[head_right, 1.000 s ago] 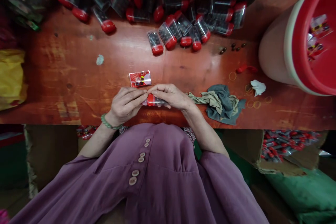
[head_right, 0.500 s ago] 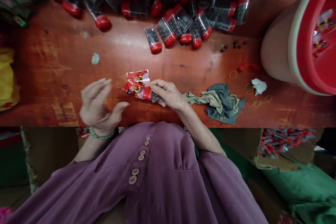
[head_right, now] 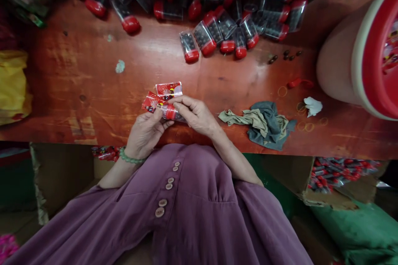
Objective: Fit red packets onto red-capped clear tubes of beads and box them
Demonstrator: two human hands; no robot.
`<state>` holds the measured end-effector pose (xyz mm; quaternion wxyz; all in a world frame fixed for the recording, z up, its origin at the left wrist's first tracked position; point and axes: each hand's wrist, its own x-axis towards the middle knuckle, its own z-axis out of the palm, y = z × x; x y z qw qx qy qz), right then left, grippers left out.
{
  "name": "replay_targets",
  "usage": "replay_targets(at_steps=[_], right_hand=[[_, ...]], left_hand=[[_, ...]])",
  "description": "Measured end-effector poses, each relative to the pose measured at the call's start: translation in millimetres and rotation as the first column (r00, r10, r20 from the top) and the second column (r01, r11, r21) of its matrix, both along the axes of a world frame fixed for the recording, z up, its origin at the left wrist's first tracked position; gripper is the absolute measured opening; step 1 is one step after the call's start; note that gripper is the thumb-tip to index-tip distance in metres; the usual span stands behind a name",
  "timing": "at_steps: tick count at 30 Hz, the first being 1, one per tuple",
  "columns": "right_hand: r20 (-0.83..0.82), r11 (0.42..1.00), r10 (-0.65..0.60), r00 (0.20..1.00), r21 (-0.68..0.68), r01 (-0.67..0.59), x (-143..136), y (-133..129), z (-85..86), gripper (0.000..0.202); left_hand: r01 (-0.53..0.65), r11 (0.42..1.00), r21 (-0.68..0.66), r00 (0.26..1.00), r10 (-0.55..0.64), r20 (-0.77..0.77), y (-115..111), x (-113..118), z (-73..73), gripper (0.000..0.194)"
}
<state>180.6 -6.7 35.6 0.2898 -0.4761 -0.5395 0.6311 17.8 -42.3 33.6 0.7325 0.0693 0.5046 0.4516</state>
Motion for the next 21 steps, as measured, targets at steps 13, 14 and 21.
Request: replay_targets(at_steps=[13,14,21], right_hand=[[0.242,0.891,-0.377,0.894,0.36,0.277,-29.7,-24.2,-18.5,0.029],[0.231,0.881,-0.393,0.89,0.371,0.293,-30.9,-24.8,-18.4,0.028],[0.105,0.791,-0.452,0.886,0.506,0.344,-32.1,-23.3,-24.5,0.023]], left_hand=[[-0.049,0.998,0.032,0.998,0.05,-0.029,5.1,14.7,-11.1,0.03],[-0.057,0.997,0.047,0.997,0.059,-0.042,5.5,15.4,-10.7,0.03],[-0.055,0.984,0.168,0.998,0.051,0.026,6.9,12.7,-8.7,0.036]])
